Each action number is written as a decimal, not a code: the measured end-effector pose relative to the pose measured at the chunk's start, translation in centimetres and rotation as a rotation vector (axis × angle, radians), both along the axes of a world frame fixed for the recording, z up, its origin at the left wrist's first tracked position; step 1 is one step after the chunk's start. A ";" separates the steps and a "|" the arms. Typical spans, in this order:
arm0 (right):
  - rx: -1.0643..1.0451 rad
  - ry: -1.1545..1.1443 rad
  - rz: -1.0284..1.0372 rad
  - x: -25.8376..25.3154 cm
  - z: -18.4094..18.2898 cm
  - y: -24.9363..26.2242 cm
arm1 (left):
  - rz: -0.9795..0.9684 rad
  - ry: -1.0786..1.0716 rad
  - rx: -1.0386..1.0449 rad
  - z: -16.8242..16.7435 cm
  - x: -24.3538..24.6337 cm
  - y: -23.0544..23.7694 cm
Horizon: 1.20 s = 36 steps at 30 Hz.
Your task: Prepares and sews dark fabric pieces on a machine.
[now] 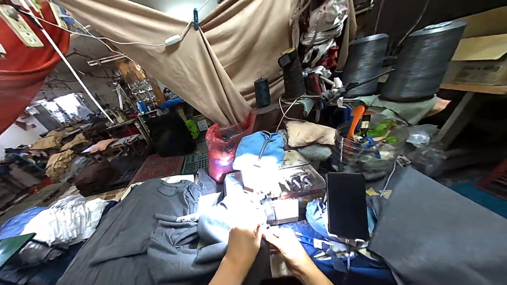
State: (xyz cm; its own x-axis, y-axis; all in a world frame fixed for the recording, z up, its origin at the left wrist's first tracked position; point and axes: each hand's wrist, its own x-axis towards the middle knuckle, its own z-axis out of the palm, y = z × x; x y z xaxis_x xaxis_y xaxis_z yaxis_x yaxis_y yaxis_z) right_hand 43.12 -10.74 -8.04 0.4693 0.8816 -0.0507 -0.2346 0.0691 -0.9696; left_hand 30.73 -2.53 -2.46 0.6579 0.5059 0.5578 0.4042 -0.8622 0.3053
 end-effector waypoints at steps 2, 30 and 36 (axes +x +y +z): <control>-0.013 -0.008 -0.020 0.1 0.4 0.1 | 0.008 -0.023 0.034 -0.3 0.4 0.1; -0.065 -0.185 0.005 -1.2 -0.6 -2.4 | 0.024 0.071 0.137 -1.0 -1.9 -2.3; -0.057 -0.294 -0.103 -0.2 0.7 0.0 | 0.113 0.156 -0.019 1.0 1.9 -0.4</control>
